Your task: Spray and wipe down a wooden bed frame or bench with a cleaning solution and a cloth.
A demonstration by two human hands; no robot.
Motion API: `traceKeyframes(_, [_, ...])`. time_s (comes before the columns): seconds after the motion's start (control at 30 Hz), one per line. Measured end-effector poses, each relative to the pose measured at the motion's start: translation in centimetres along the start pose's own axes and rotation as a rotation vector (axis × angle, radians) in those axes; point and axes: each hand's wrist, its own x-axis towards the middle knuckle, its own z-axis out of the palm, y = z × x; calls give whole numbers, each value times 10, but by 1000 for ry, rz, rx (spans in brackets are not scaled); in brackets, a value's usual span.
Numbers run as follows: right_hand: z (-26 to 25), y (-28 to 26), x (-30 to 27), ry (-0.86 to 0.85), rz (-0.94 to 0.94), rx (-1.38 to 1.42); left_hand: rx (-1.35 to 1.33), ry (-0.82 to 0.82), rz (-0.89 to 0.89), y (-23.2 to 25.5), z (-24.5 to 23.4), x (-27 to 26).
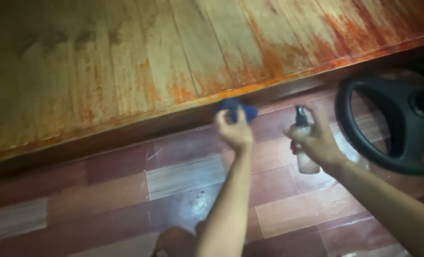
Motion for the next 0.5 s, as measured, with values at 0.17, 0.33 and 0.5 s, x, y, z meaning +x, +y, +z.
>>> traceKeyframes(0.17, [3, 5, 4, -27, -23, 2, 60, -182, -51, 5, 9, -16])
traceKeyframes(0.33, [-3, 17, 18, -117, -77, 110, -138, -30, -109, 20, -18, 22])
traceKeyframes(0.5, [-15, 8, 17, -57, -111, 46, -62, 43, 49, 15, -23, 19])
